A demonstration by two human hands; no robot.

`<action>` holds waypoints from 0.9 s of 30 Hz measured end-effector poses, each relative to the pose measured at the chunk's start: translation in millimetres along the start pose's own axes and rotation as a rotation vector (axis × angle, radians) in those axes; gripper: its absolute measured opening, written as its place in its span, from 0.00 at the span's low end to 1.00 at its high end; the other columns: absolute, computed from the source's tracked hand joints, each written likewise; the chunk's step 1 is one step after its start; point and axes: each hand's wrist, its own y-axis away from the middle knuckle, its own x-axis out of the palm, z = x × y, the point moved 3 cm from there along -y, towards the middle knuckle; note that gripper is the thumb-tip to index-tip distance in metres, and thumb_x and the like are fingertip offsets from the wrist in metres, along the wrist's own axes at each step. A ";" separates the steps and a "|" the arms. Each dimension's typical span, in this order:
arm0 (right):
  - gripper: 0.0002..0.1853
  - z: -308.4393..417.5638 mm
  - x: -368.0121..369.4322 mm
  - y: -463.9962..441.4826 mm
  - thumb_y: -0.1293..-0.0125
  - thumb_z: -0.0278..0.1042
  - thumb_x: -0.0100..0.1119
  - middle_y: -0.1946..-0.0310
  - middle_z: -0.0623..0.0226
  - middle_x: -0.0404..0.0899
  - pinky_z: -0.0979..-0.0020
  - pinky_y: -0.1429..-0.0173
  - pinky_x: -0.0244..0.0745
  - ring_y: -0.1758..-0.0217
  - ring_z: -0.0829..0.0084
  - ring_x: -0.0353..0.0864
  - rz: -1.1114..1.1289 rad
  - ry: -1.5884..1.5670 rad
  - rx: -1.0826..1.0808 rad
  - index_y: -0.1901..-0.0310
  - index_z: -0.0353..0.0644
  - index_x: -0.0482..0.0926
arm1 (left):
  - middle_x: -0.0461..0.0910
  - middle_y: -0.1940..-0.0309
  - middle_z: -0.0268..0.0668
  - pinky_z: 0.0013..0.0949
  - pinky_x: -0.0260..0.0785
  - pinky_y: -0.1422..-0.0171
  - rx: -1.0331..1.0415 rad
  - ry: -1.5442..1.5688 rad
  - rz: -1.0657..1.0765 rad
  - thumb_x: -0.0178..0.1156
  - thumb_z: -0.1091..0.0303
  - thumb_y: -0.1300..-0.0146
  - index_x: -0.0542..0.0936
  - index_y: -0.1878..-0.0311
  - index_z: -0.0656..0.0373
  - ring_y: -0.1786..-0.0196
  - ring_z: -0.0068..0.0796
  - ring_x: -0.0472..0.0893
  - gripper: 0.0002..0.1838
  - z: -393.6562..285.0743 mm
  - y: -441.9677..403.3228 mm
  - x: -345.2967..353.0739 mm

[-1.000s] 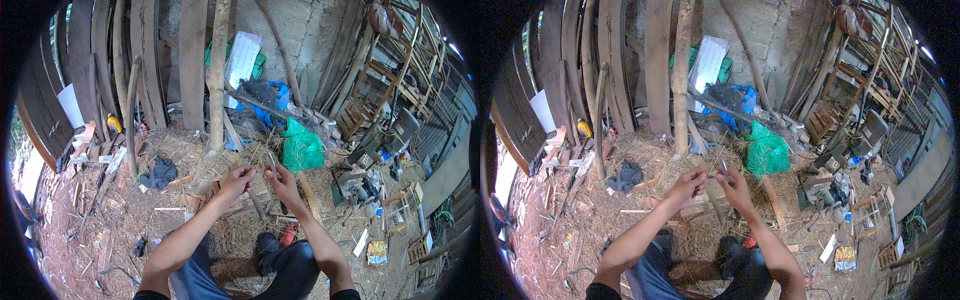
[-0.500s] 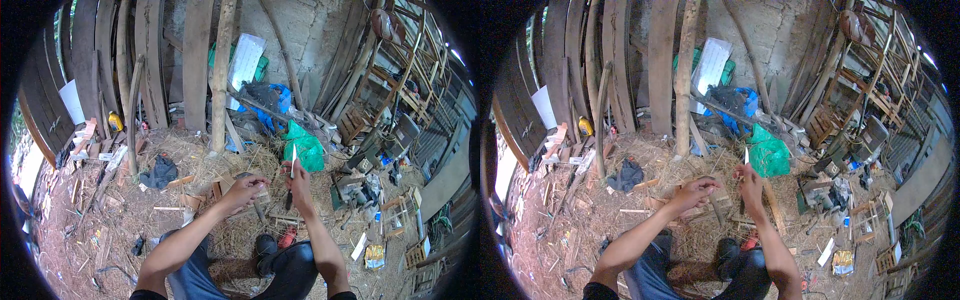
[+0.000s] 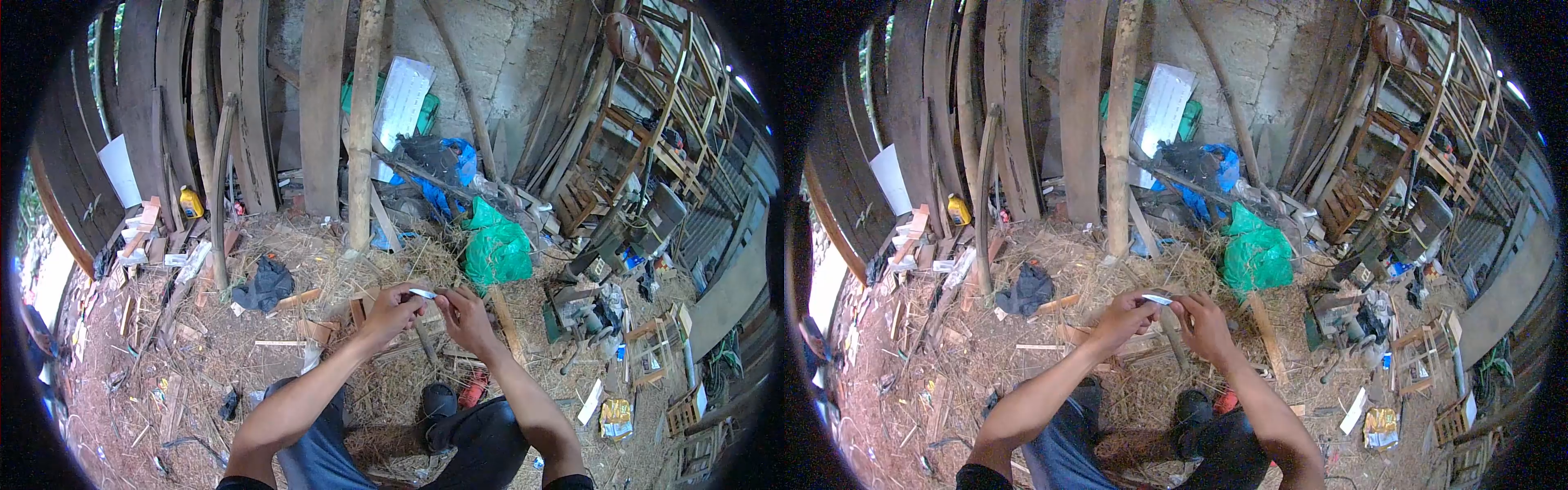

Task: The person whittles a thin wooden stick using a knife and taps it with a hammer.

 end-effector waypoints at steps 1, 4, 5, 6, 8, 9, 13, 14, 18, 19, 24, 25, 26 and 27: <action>0.07 -2.5 -0.3 0.8 0.35 0.33 0.54 0.76 0.56 0.76 0.60 0.70 0.72 0.75 0.53 0.76 -0.013 0.012 0.009 0.61 0.42 0.78 | 0.71 0.74 0.24 0.17 0.57 0.75 0.022 -0.094 -0.015 0.54 0.65 0.33 0.78 0.53 0.58 0.76 0.10 0.63 0.10 -4.2 2.4 1.2; 0.05 -17.7 -4.2 -0.5 0.36 0.32 0.55 0.76 0.57 0.76 0.59 0.72 0.71 0.75 0.52 0.76 -0.006 0.033 0.120 0.62 0.41 0.78 | 0.71 0.75 0.24 0.17 0.57 0.75 0.071 -0.122 -0.012 0.55 0.65 0.34 0.78 0.54 0.58 0.76 0.09 0.63 0.10 -6.2 4.4 5.0; 0.05 -23.4 -6.1 0.1 0.37 0.31 0.56 0.75 0.57 0.76 0.59 0.72 0.70 0.74 0.51 0.76 0.011 0.045 0.218 0.63 0.41 0.78 | 0.73 0.74 0.25 0.20 0.59 0.74 0.086 -0.152 -0.039 0.55 0.65 0.34 0.79 0.56 0.59 0.75 0.11 0.66 0.10 -5.6 3.5 5.4; 0.05 -21.1 -7.2 2.1 0.37 0.31 0.56 0.75 0.57 0.76 0.59 0.72 0.70 0.74 0.51 0.76 0.009 0.047 0.222 0.63 0.41 0.78 | 0.73 0.74 0.25 0.20 0.59 0.74 0.084 -0.151 -0.035 0.55 0.65 0.34 0.79 0.56 0.59 0.75 0.11 0.66 0.10 -2.1 2.7 6.9; 0.04 -6.8 -5.3 2.1 0.38 0.30 0.57 0.74 0.57 0.77 0.58 0.72 0.70 0.74 0.52 0.76 0.013 0.007 0.061 0.64 0.41 0.79 | 0.76 0.73 0.27 0.24 0.60 0.73 0.264 -0.302 -0.118 0.54 0.64 0.34 0.79 0.57 0.61 0.74 0.13 0.68 0.11 -2.8 0.8 5.8; 0.04 1.8 -3.4 1.7 0.38 0.31 0.57 0.74 0.58 0.77 0.59 0.73 0.70 0.74 0.53 0.77 0.032 0.000 0.045 0.65 0.41 0.79 | 0.76 0.73 0.27 0.24 0.60 0.73 0.266 -0.305 -0.121 0.54 0.64 0.34 0.79 0.57 0.61 0.74 0.13 0.68 0.11 -6.6 2.0 5.7; 0.06 0.7 -0.6 -3.9 0.37 0.33 0.57 0.73 0.60 0.78 0.60 0.74 0.71 0.74 0.55 0.78 -0.031 0.037 0.078 0.65 0.41 0.79 | 0.76 0.74 0.28 0.25 0.60 0.72 0.238 -0.462 -0.204 0.54 0.64 0.34 0.79 0.59 0.64 0.73 0.14 0.69 0.12 -11.3 3.8 7.9; 0.06 -2.0 0.9 -4.0 0.37 0.33 0.57 0.73 0.60 0.78 0.60 0.74 0.71 0.74 0.55 0.78 -0.030 0.037 0.079 0.65 0.41 0.79 | 0.75 0.75 0.28 0.25 0.59 0.72 0.222 -0.425 -0.206 0.54 0.64 0.34 0.79 0.59 0.64 0.74 0.14 0.68 0.12 -11.9 1.3 8.1; 0.06 -6.8 -1.7 -8.1 0.36 0.33 0.56 0.72 0.60 0.79 0.61 0.74 0.71 0.73 0.55 0.79 -0.068 0.124 0.123 0.64 0.41 0.80 | 0.74 0.76 0.27 0.23 0.58 0.73 0.185 -0.295 -0.202 0.54 0.63 0.34 0.79 0.59 0.63 0.74 0.14 0.67 0.12 -15.2 -5.7 12.8; 0.06 -7.4 -3.0 -9.3 0.36 0.32 0.56 0.72 0.59 0.80 0.61 0.73 0.71 0.73 0.55 0.79 -0.084 0.137 0.147 0.64 0.41 0.80 | 0.73 0.77 0.27 0.23 0.58 0.72 0.187 -0.227 -0.194 0.54 0.65 0.34 0.79 0.60 0.64 0.74 0.14 0.67 0.11 -18.1 -5.9 14.3; 0.06 -43.0 -20.6 -11.6 0.36 0.33 0.56 0.71 0.57 0.80 0.59 0.70 0.72 0.70 0.53 0.79 -0.231 0.117 0.300 0.64 0.42 0.80 | 0.73 0.78 0.28 0.24 0.61 0.69 0.151 -0.189 -0.156 0.55 0.68 0.35 0.79 0.61 0.66 0.74 0.15 0.68 0.10 -4.7 -1.5 20.7; 0.06 -48.7 -27.0 -12.9 0.36 0.33 0.56 0.71 0.56 0.80 0.58 0.69 0.72 0.69 0.52 0.79 -0.249 0.129 0.419 0.64 0.42 0.80 | 0.75 0.77 0.31 0.26 0.63 0.68 0.243 -0.238 -0.176 0.55 0.68 0.35 0.79 0.61 0.66 0.74 0.17 0.70 0.10 4.8 -1.5 21.7; 0.06 -47.6 -21.3 -7.5 0.36 0.33 0.56 0.71 0.56 0.80 0.58 0.69 0.72 0.69 0.52 0.79 -0.250 0.126 0.412 0.64 0.42 0.80 | 0.78 0.76 0.33 0.27 0.65 0.67 0.342 -0.286 -0.204 0.55 0.68 0.35 0.79 0.61 0.65 0.73 0.18 0.72 0.10 11.2 -4.0 19.3; 0.05 -44.9 -11.4 2.6 0.37 0.33 0.57 0.71 0.56 0.79 0.59 0.69 0.71 0.69 0.52 0.79 -0.227 0.063 0.320 0.65 0.42 0.80 | 0.78 0.76 0.33 0.27 0.65 0.67 0.352 -0.284 -0.214 0.55 0.68 0.35 0.79 0.61 0.65 0.73 0.18 0.72 0.10 6.7 -6.4 15.4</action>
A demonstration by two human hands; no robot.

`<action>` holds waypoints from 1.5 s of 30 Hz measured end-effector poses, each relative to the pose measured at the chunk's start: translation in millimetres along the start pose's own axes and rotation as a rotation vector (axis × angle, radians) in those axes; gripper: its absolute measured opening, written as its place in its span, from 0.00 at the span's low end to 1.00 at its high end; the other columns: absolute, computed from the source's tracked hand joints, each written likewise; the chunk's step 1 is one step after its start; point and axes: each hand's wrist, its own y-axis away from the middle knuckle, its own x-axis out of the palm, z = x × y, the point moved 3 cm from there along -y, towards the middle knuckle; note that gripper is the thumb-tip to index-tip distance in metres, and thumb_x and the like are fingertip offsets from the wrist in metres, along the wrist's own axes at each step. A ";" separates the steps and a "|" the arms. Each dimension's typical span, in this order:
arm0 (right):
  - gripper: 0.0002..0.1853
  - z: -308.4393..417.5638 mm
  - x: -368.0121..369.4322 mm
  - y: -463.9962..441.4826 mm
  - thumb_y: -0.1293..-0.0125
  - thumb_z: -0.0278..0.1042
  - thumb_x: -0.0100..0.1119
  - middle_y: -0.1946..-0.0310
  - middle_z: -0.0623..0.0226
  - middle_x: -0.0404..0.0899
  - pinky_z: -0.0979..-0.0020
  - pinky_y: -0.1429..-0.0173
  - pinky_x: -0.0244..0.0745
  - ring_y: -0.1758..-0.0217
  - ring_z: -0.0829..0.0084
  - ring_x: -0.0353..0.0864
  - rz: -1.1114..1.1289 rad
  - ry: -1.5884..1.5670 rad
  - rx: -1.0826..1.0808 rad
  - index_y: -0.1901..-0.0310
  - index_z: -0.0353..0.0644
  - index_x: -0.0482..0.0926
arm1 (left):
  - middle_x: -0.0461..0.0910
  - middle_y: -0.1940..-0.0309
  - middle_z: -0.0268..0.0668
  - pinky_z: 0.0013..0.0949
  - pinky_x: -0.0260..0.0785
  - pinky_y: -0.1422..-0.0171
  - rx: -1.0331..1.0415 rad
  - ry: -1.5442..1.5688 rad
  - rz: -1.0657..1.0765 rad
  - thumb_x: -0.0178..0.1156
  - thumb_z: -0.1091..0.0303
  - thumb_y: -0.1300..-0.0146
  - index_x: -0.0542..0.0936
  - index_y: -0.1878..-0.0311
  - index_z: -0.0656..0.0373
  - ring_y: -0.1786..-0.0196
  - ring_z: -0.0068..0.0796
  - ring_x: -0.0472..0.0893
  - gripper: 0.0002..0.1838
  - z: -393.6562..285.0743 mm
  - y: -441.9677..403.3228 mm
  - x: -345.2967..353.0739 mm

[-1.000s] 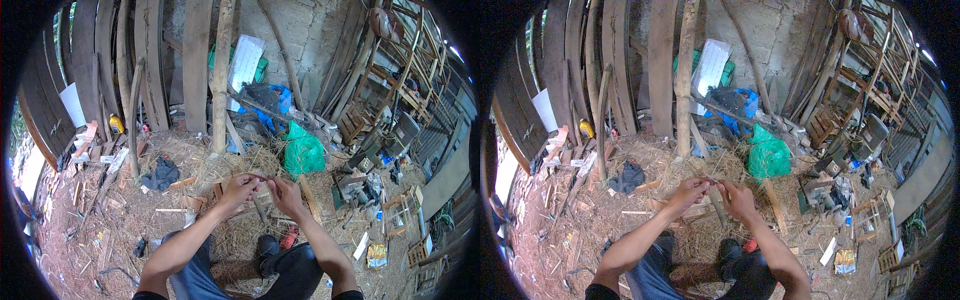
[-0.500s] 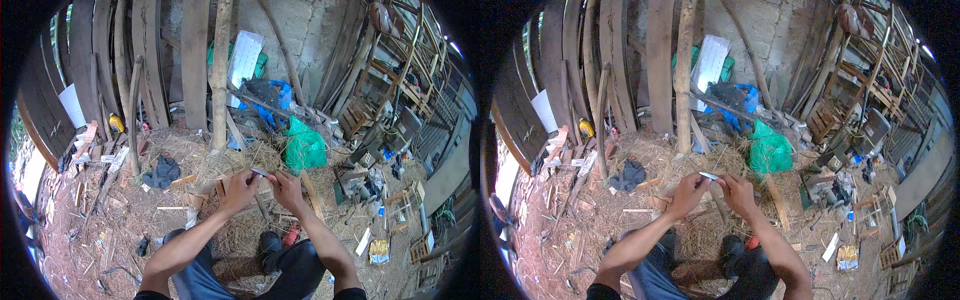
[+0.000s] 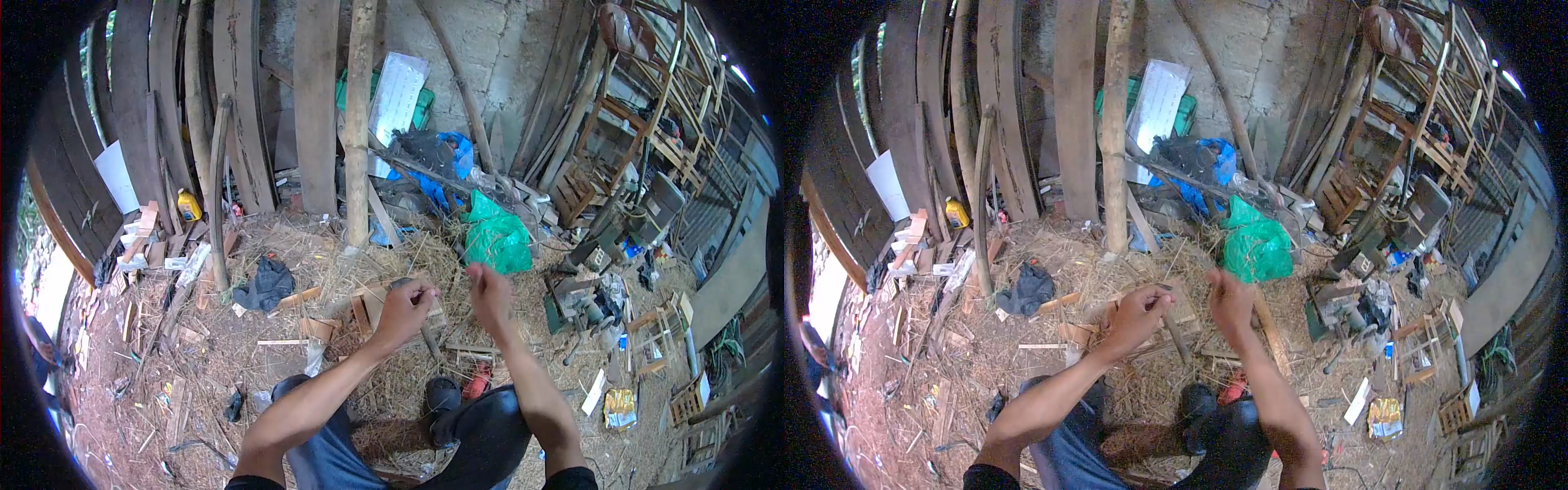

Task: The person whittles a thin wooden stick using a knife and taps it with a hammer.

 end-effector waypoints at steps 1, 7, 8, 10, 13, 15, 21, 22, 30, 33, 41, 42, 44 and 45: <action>0.06 7.5 2.9 8.4 0.38 0.33 0.58 0.71 0.55 0.79 0.59 0.70 0.71 0.69 0.52 0.79 0.031 -0.065 -0.077 0.65 0.42 0.79 | 0.80 0.72 0.34 0.27 0.67 0.64 -0.035 -0.097 0.041 0.55 0.67 0.35 0.79 0.59 0.65 0.70 0.19 0.75 0.11 -1.2 -4.1 -3.0; 0.05 20.5 11.7 7.1 0.37 0.33 0.58 0.76 0.55 0.76 0.58 0.73 0.67 0.74 0.52 0.76 0.060 -0.062 -0.135 0.67 0.42 0.78 | 0.82 0.71 0.35 0.26 0.68 0.62 -0.033 -0.221 0.078 0.54 0.66 0.34 0.80 0.56 0.63 0.69 0.19 0.77 0.11 -15.6 1.6 -2.8; 0.04 20.9 9.7 5.2 0.37 0.32 0.57 0.76 0.55 0.77 0.59 0.72 0.69 0.73 0.53 0.77 0.085 -0.026 -0.135 0.66 0.42 0.79 | 0.81 0.71 0.34 0.26 0.68 0.62 -0.038 -0.184 0.075 0.54 0.66 0.34 0.80 0.57 0.63 0.69 0.18 0.77 0.11 -16.6 0.6 -3.7; 0.05 22.0 5.6 4.4 0.36 0.31 0.55 0.74 0.54 0.79 0.60 0.70 0.71 0.72 0.54 0.79 0.107 0.029 -0.125 0.65 0.41 0.80 | 0.81 0.70 0.33 0.25 0.68 0.62 -0.045 -0.129 0.080 0.54 0.65 0.34 0.80 0.57 0.62 0.68 0.17 0.76 0.11 -7.0 -0.4 -3.0; 0.08 -5.0 -3.7 -5.2 0.33 0.31 0.51 0.73 0.54 0.80 0.60 0.68 0.72 0.72 0.54 0.79 -0.010 -0.033 0.090 0.64 0.40 0.80 | 0.80 0.70 0.32 0.24 0.67 0.62 -0.054 -0.086 0.110 0.54 0.65 0.34 0.79 0.58 0.62 0.68 0.16 0.75 0.11 -6.4 5.1 -1.2; 0.10 -17.4 -18.0 -10.5 0.31 0.33 0.48 0.72 0.55 0.81 0.60 0.67 0.72 0.70 0.52 0.80 -0.058 0.011 0.128 0.63 0.39 0.80 | 0.79 0.70 0.31 0.24 0.66 0.64 -0.056 -0.116 0.123 0.54 0.65 0.33 0.79 0.58 0.62 0.69 0.15 0.73 0.11 -15.7 9.5 -7.1; 0.19 -26.1 -10.4 0.2 0.27 0.48 0.43 0.83 0.77 0.66 0.76 0.76 0.59 0.82 0.82 0.59 0.089 -0.614 0.449 0.60 0.41 0.79 | 0.72 0.76 0.27 0.22 0.59 0.69 -0.040 -0.114 0.083 0.54 0.65 0.33 0.79 0.58 0.62 0.73 0.14 0.67 0.10 -12.4 1.2 -12.0; 0.20 -19.5 -11.6 -3.5 0.28 0.50 0.45 0.82 0.83 0.60 0.80 0.77 0.54 0.80 0.88 0.56 0.113 -0.846 0.530 0.56 0.42 0.79 | 0.72 0.77 0.27 0.22 0.59 0.69 -0.047 -0.085 0.073 0.54 0.65 0.33 0.79 0.59 0.62 0.73 0.14 0.67 0.10 -10.2 -0.2 -12.4; 0.17 12.1 -11.7 -10.9 0.30 0.43 0.51 0.76 0.77 0.66 0.81 0.74 0.58 0.75 0.86 0.62 0.166 -1.114 0.591 0.49 0.40 0.75 | 0.73 0.76 0.29 0.22 0.60 0.72 -0.068 -0.128 0.150 0.51 0.67 0.32 0.78 0.57 0.64 0.74 0.14 0.69 0.11 -16.4 3.7 -0.5; 0.15 8.8 -3.3 -9.3 0.31 0.40 0.52 0.76 0.77 0.67 0.81 0.73 0.59 0.74 0.85 0.64 0.185 -1.177 0.609 0.48 0.40 0.73 | 0.73 0.75 0.30 0.20 0.59 0.76 -0.238 -0.038 0.236 0.51 0.67 0.32 0.77 0.55 0.64 0.74 0.13 0.70 0.11 -12.4 4.9 2.0; 0.12 25.5 16.3 7.8 0.33 0.35 0.55 0.75 0.70 0.76 0.74 0.72 0.66 0.74 0.81 0.72 0.264 -0.692 0.086 0.53 0.37 0.76 | 0.71 0.69 0.28 0.16 0.50 0.79 -0.387 0.591 0.074 0.53 0.69 0.32 0.76 0.50 0.62 0.78 0.10 0.61 0.11 -16.0 -2.4 -0.3; 0.10 38.7 5.3 7.0 0.34 0.33 0.56 0.78 0.64 0.77 0.71 0.72 0.69 0.76 0.75 0.75 0.295 -0.528 0.118 0.55 0.36 0.76 | 0.71 0.69 0.28 0.16 0.50 0.79 -0.388 0.585 0.076 0.53 0.69 0.32 0.76 0.50 0.62 0.78 0.10 0.61 0.11 -16.9 -1.9 -1.9; 0.09 43.2 -2.7 3.9 0.35 0.32 0.56 0.79 0.61 0.76 0.70 0.73 0.68 0.79 0.71 0.75 0.307 -0.394 0.066 0.57 0.37 0.76 | 0.71 0.69 0.28 0.16 0.50 0.79 -0.442 0.588 0.095 0.53 0.69 0.33 0.76 0.50 0.61 0.77 0.10 0.61 0.11 -20.3 0.8 -4.2; 0.08 43.1 -4.9 2.3 0.36 0.31 0.57 0.81 0.58 0.76 0.68 0.74 0.68 0.81 0.66 0.74 0.317 -0.255 0.013 0.58 0.37 0.76 | 0.71 0.69 0.28 0.16 0.50 0.79 -0.442 0.583 0.098 0.53 0.69 0.33 0.76 0.50 0.61 0.77 0.10 0.61 0.11 -23.0 1.4 -4.5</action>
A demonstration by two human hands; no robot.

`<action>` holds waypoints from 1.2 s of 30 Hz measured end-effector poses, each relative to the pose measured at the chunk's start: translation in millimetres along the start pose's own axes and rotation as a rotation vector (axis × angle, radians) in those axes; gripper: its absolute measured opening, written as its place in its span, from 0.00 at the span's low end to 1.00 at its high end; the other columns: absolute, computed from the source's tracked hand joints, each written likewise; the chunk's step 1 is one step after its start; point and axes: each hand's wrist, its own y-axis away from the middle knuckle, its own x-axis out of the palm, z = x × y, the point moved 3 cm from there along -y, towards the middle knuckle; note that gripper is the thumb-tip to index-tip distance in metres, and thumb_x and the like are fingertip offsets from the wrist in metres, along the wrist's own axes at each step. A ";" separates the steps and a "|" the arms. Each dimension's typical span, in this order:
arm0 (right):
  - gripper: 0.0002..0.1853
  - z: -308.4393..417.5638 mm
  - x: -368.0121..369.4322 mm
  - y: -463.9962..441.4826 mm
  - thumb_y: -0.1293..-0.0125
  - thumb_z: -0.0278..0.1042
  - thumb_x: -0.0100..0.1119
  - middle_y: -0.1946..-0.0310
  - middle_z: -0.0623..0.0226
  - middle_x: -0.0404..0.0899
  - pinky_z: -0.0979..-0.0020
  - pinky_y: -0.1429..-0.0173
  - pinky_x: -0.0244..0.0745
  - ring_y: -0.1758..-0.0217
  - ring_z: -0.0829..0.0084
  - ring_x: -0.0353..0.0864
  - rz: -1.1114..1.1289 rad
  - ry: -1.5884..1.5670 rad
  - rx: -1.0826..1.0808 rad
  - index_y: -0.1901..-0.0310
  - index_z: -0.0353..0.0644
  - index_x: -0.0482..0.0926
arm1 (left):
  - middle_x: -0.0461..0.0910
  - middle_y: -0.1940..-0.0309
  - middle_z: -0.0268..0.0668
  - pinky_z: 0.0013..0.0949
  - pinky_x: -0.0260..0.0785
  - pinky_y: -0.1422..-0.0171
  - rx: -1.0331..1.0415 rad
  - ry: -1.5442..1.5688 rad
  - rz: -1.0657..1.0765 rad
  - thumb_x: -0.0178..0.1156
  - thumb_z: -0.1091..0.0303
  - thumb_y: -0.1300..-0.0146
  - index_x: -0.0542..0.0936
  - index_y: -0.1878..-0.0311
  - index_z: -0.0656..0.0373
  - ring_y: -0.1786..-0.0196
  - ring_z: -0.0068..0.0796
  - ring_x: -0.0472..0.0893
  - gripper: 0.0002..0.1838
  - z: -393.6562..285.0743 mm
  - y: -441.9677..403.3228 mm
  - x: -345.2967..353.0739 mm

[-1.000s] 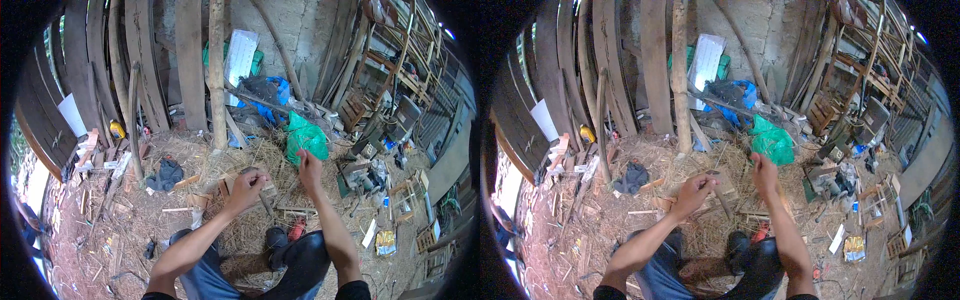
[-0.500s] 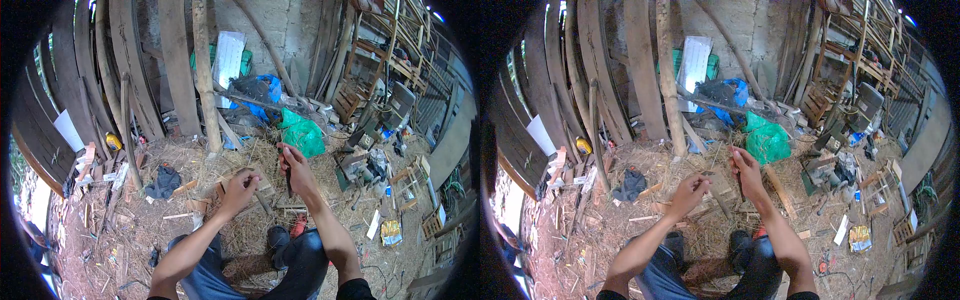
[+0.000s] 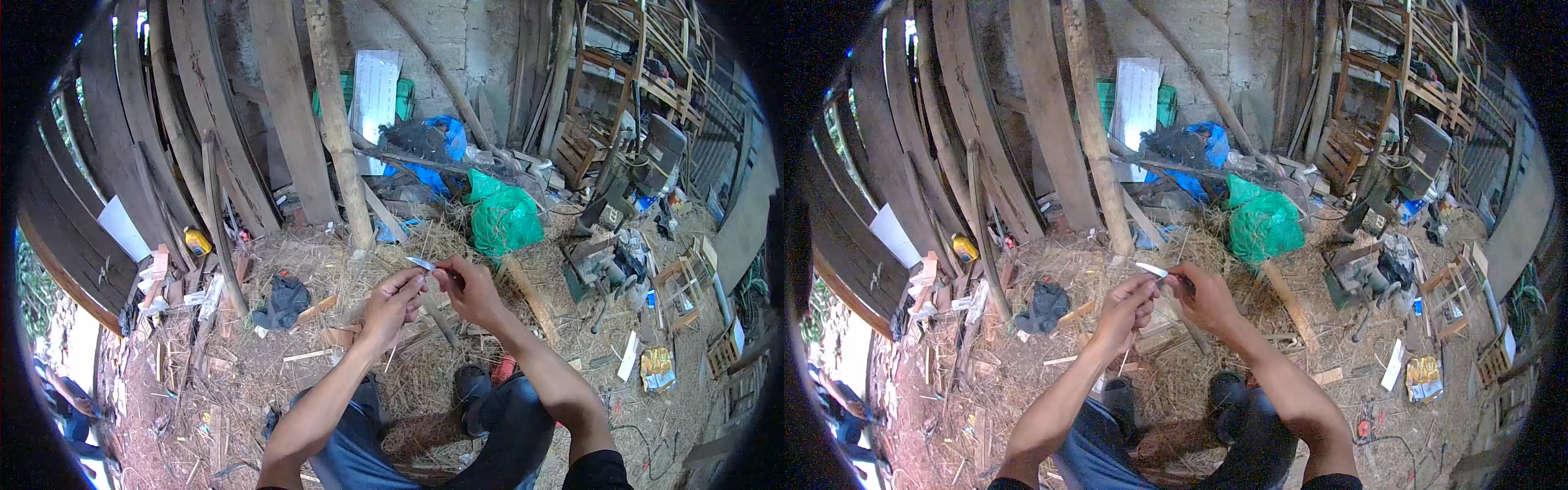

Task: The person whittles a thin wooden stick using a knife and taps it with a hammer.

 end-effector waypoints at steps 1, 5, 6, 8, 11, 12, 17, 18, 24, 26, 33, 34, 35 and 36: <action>0.08 -3.4 -0.7 -1.0 0.36 0.31 0.57 0.81 0.58 0.76 0.68 0.74 0.68 0.81 0.66 0.74 -0.004 -0.003 0.001 0.58 0.37 0.76 | 0.71 0.69 0.28 0.16 0.50 0.78 0.005 -0.044 0.000 0.54 0.69 0.33 0.76 0.51 0.61 0.77 0.09 0.61 0.10 -1.3 2.1 1.6; 0.06 -4.6 1.1 3.7 0.37 0.31 0.58 0.82 0.55 0.74 0.65 0.76 0.67 0.83 0.60 0.73 -0.067 -0.031 -0.122 0.61 0.39 0.76 | 0.71 0.69 0.27 0.15 0.49 0.78 0.023 -0.086 0.023 0.56 0.69 0.34 0.76 0.51 0.62 0.78 0.09 0.60 0.11 0.9 4.2 -1.3; 0.06 0.5 2.1 4.6 0.38 0.31 0.59 0.83 0.55 0.74 0.64 0.76 0.66 0.83 0.60 0.73 -0.052 -0.012 -0.187 0.62 0.39 0.77 | 0.71 0.69 0.27 0.15 0.49 0.78 0.027 -0.087 0.024 0.56 0.69 0.34 0.76 0.51 0.62 0.78 0.09 0.60 0.11 0.7 3.8 -1.8; 0.06 2.9 -5.6 -1.9 0.38 0.31 0.59 0.82 0.54 0.74 0.63 0.76 0.66 0.82 0.59 0.74 -0.039 -0.001 -0.137 0.63 0.39 0.77 | 0.72 0.69 0.28 0.15 0.49 0.78 0.056 -0.124 0.010 0.56 0.69 0.34 0.77 0.51 0.62 0.79 0.09 0.60 0.11 1.0 4.8 -2.9; 0.06 -5.5 -6.9 -2.8 0.38 0.31 0.59 0.82 0.54 0.74 0.62 0.76 0.66 0.82 0.59 0.74 -0.033 0.034 -0.080 0.64 0.38 0.76 | 0.72 0.69 0.28 0.15 0.49 0.79 0.062 -0.173 -0.012 0.56 0.69 0.34 0.77 0.49 0.61 0.78 0.09 0.60 0.12 1.6 1.4 -0.8; 0.06 -11.0 -5.3 -3.9 0.38 0.31 0.59 0.81 0.54 0.75 0.62 0.76 0.66 0.83 0.59 0.74 -0.044 0.051 -0.075 0.65 0.38 0.76 | 0.72 0.69 0.28 0.15 0.49 0.79 0.064 -0.175 -0.009 0.56 0.69 0.34 0.77 0.49 0.61 0.78 0.09 0.60 0.12 1.9 -0.6 -1.3; 0.07 -41.5 -33.5 -12.0 0.36 0.32 0.58 0.82 0.54 0.74 0.63 0.76 0.65 0.82 0.59 0.72 -0.275 0.099 0.021 0.65 0.37 0.75 | 0.73 0.69 0.28 0.15 0.53 0.78 -0.017 -0.315 0.047 0.54 0.66 0.32 0.76 0.45 0.56 0.77 0.10 0.64 0.14 5.8 9.3 1.3; 0.07 -48.4 -43.5 -12.8 0.36 0.32 0.57 0.81 0.54 0.74 0.63 0.75 0.65 0.81 0.58 0.73 -0.337 0.129 0.144 0.65 0.37 0.75 | 0.73 0.69 0.28 0.15 0.53 0.78 -0.013 -0.321 0.046 0.54 0.66 0.32 0.76 0.45 0.56 0.77 0.10 0.64 0.14 4.1 11.8 1.1; 0.06 -15.9 -23.9 4.9 0.35 0.33 0.55 0.77 0.54 0.76 0.60 0.72 0.69 0.75 0.53 0.78 -0.268 0.000 -0.128 0.64 0.39 0.73 | 0.68 0.70 0.26 0.15 0.48 0.81 -0.086 0.044 0.057 0.51 0.69 0.31 0.67 0.35 0.53 0.78 0.10 0.60 0.21 -9.4 11.2 7.2; 0.04 1.2 -7.3 8.7 0.36 0.29 0.56 0.79 0.56 0.75 0.63 0.75 0.67 0.79 0.59 0.76 -0.169 0.026 -0.218 0.64 0.39 0.74 | 0.68 0.70 0.26 0.14 0.47 0.81 -0.109 0.074 0.079 0.50 0.69 0.31 0.67 0.34 0.52 0.78 0.10 0.59 0.22 -8.3 9.0 8.5; 0.07 -0.4 1.3 2.3 0.37 0.33 0.57 0.76 0.54 0.77 0.54 0.74 0.68 0.76 0.50 0.77 -0.013 0.104 -0.237 0.64 0.41 0.71 | 0.66 0.70 0.24 0.14 0.44 0.82 -0.152 0.145 0.087 0.49 0.68 0.31 0.65 0.33 0.53 0.79 0.09 0.56 0.23 -1.0 0.9 4.9; 0.07 -0.7 0.5 2.9 0.37 0.33 0.57 0.76 0.55 0.77 0.54 0.74 0.68 0.76 0.50 0.77 -0.028 0.121 -0.247 0.64 0.41 0.71 | 0.66 0.70 0.24 0.14 0.44 0.82 -0.154 0.146 0.089 0.49 0.68 0.31 0.65 0.33 0.53 0.79 0.09 0.56 0.23 0.4 0.0 5.1; 0.07 -2.1 -0.4 2.7 0.37 0.33 0.57 0.76 0.55 0.77 0.54 0.74 0.68 0.76 0.50 0.77 -0.029 0.124 -0.244 0.64 0.41 0.71 | 0.65 0.70 0.24 0.14 0.44 0.81 -0.152 0.169 0.091 0.48 0.69 0.31 0.64 0.33 0.53 0.78 0.09 0.56 0.23 1.2 -0.8 5.2; 0.06 -3.7 -1.6 1.2 0.37 0.33 0.57 0.76 0.55 0.77 0.55 0.74 0.68 0.75 0.50 0.77 -0.035 0.132 -0.233 0.64 0.42 0.72 | 0.65 0.70 0.24 0.14 0.44 0.81 -0.149 0.191 0.092 0.48 0.69 0.31 0.64 0.33 0.53 0.78 0.09 0.56 0.23 1.0 -1.6 5.7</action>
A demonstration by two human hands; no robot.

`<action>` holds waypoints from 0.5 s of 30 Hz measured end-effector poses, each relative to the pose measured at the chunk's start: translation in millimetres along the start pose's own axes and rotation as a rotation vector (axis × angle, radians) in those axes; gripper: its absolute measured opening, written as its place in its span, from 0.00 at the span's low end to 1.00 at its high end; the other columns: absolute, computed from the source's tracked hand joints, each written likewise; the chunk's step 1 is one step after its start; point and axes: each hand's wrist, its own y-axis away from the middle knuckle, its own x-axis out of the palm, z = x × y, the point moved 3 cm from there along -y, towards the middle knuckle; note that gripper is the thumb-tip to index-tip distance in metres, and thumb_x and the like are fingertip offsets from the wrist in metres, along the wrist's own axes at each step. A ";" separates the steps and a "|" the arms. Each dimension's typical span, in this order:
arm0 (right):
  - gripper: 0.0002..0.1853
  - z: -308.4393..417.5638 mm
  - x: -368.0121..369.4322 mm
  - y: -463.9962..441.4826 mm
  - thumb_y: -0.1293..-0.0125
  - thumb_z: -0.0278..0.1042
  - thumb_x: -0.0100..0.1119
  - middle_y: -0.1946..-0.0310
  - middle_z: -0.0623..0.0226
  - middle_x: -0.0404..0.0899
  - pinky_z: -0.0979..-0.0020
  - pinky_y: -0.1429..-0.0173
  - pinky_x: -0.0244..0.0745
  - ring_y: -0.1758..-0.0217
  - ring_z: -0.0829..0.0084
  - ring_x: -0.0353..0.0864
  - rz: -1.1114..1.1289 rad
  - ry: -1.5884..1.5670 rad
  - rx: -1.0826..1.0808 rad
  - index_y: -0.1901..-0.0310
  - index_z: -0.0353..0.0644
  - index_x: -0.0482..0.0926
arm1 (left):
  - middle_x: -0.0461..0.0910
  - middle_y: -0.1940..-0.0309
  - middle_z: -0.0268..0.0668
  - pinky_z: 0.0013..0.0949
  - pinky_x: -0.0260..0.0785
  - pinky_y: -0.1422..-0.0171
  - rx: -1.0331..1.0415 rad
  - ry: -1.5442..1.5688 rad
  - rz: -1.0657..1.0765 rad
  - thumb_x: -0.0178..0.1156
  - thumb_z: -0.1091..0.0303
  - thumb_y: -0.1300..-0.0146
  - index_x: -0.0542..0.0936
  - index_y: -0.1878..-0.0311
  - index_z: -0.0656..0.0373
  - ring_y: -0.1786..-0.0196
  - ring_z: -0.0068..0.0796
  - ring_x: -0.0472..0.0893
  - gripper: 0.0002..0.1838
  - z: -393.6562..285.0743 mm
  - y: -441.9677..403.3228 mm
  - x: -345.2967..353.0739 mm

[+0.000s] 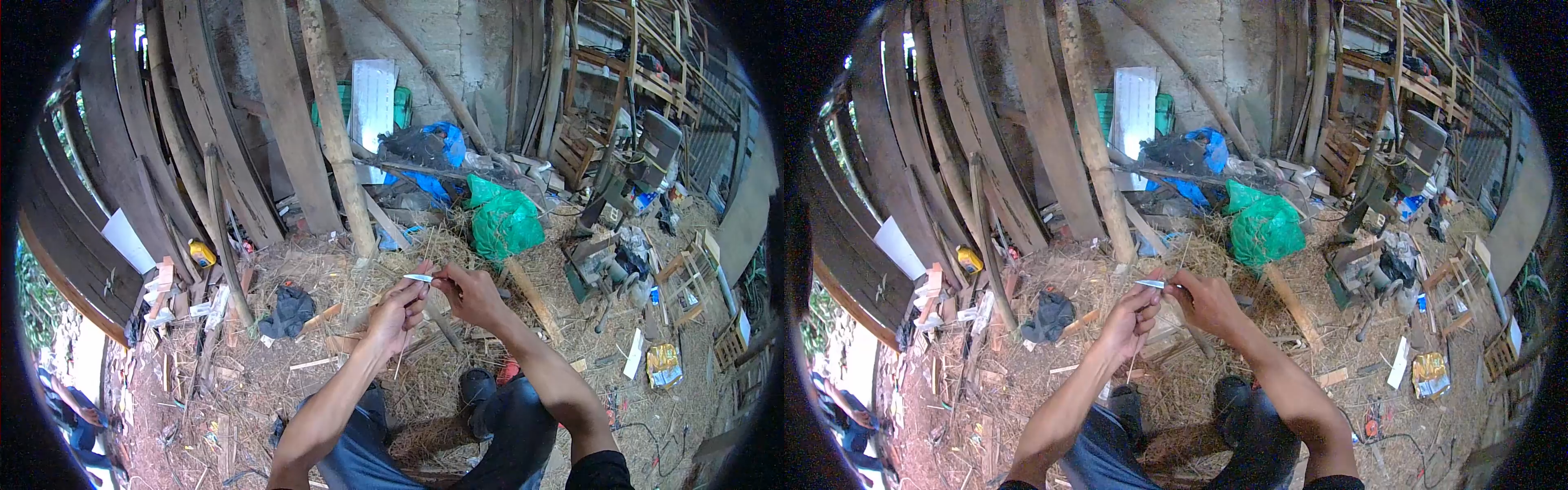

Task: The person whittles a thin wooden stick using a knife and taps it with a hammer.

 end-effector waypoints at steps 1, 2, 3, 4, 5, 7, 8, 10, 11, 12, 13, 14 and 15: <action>0.06 -0.8 -0.4 -0.8 0.37 0.33 0.57 0.77 0.55 0.77 0.55 0.74 0.68 0.75 0.50 0.77 -0.004 0.007 0.010 0.64 0.43 0.73 | 0.65 0.70 0.24 0.14 0.44 0.81 -0.001 0.000 0.001 0.48 0.69 0.31 0.64 0.33 0.53 0.78 0.09 0.56 0.23 -0.4 -0.3 0.9; 0.06 -0.2 -1.2 -1.2 0.37 0.33 0.57 0.77 0.55 0.77 0.55 0.74 0.68 0.75 0.50 0.77 -0.002 0.009 0.010 0.64 0.43 0.73 | 0.65 0.70 0.24 0.14 0.44 0.81 0.008 -0.010 0.005 0.48 0.68 0.30 0.64 0.33 0.54 0.78 0.09 0.56 0.23 -1.2 -0.5 2.8; 0.05 -0.8 -2.3 -2.0 0.37 0.33 0.57 0.77 0.55 0.77 0.54 0.74 0.68 0.75 0.50 0.77 0.006 0.015 0.051 0.63 0.43 0.73 | 0.64 0.70 0.24 0.13 0.44 0.81 0.018 -0.022 0.010 0.47 0.68 0.30 0.64 0.33 0.54 0.78 0.09 0.56 0.22 -2.1 -0.8 4.5; 0.05 -1.3 -3.2 -2.9 0.37 0.32 0.57 0.77 0.55 0.77 0.54 0.74 0.68 0.75 0.50 0.77 0.014 0.022 0.091 0.63 0.43 0.74 | 0.64 0.70 0.24 0.13 0.44 0.81 0.020 -0.021 0.013 0.47 0.68 0.30 0.64 0.33 0.54 0.78 0.09 0.56 0.22 -1.9 -1.9 4.1; 0.05 -3.0 -2.5 -3.5 0.37 0.32 0.57 0.77 0.55 0.77 0.54 0.74 0.68 0.75 0.50 0.77 0.015 0.024 0.088 0.63 0.43 0.74 | 0.64 0.69 0.25 0.14 0.44 0.81 0.019 -0.012 0.021 0.47 0.69 0.30 0.62 0.33 0.55 0.78 0.09 0.56 0.23 -1.1 -3.6 2.8; 0.04 -9.5 -3.0 -3.5 0.36 0.32 0.56 0.78 0.54 0.77 0.55 0.73 0.68 0.74 0.50 0.77 -0.121 -0.014 0.027 0.64 0.42 0.73 | 0.64 0.69 0.25 0.14 0.44 0.82 0.019 -0.003 0.032 0.47 0.70 0.31 0.61 0.32 0.56 0.78 0.10 0.56 0.24 0.2 -1.6 4.1; 0.04 -17.9 -9.1 -5.4 0.36 0.32 0.56 0.78 0.54 0.77 0.55 0.73 0.68 0.74 0.50 0.77 -0.121 -0.011 0.026 0.64 0.42 0.73 | 0.65 0.70 0.25 0.14 0.45 0.81 -0.007 -0.037 0.007 0.48 0.70 0.31 0.63 0.33 0.54 0.78 0.09 0.56 0.23 3.5 2.7 4.8; 0.05 -44.6 -32.6 -7.1 0.35 0.32 0.56 0.76 0.52 0.77 0.57 0.72 0.68 0.74 0.50 0.77 -0.245 0.006 0.321 0.64 0.41 0.73 | 0.65 0.70 0.24 0.13 0.45 0.81 -0.036 -0.078 -0.018 0.49 0.69 0.31 0.65 0.34 0.52 0.78 0.09 0.57 0.22 9.0 10.4 5.0; 0.05 -45.3 -34.3 -2.6 0.35 0.32 0.56 0.76 0.52 0.77 0.57 0.72 0.68 0.74 0.50 0.77 -0.245 0.002 0.317 0.64 0.41 0.73 | 0.66 0.70 0.25 0.13 0.45 0.81 -0.047 -0.062 0.010 0.49 0.70 0.31 0.65 0.34 0.51 0.78 0.09 0.57 0.22 11.5 13.8 5.4; 0.05 -42.4 -37.8 0.9 0.35 0.32 0.56 0.76 0.52 0.76 0.59 0.71 0.69 0.73 0.50 0.77 -0.244 -0.002 0.338 0.65 0.40 0.73 | 0.66 0.70 0.25 0.13 0.46 0.81 -0.049 -0.043 0.040 0.50 0.70 0.31 0.65 0.34 0.51 0.78 0.09 0.58 0.23 10.5 14.4 7.2; 0.06 -39.4 -39.9 4.8 0.35 0.33 0.56 0.76 0.51 0.76 0.60 0.71 0.69 0.73 0.50 0.77 -0.241 -0.004 0.362 0.65 0.40 0.73 | 0.66 0.70 0.25 0.13 0.45 0.82 -0.046 -0.070 0.033 0.49 0.70 0.31 0.65 0.34 0.51 0.79 0.09 0.57 0.22 7.3 14.9 9.4; 0.06 -34.8 -36.9 7.6 0.35 0.33 0.56 0.76 0.51 0.76 0.60 0.71 0.69 0.73 0.50 0.77 -0.240 0.000 0.358 0.65 0.40 0.73 | 0.66 0.70 0.25 0.13 0.45 0.82 -0.042 -0.067 0.035 0.49 0.70 0.31 0.65 0.34 0.51 0.79 0.09 0.57 0.22 5.9 13.6 8.6; 0.06 -23.7 -29.7 7.0 0.35 0.32 0.56 0.76 0.50 0.76 0.59 0.71 0.69 0.73 0.49 0.77 -0.187 -0.030 0.281 0.65 0.40 0.73 | 0.65 0.71 0.25 0.13 0.45 0.82 -0.037 -0.052 0.027 0.49 0.69 0.31 0.65 0.34 0.51 0.79 0.09 0.56 0.22 4.9 11.7 6.5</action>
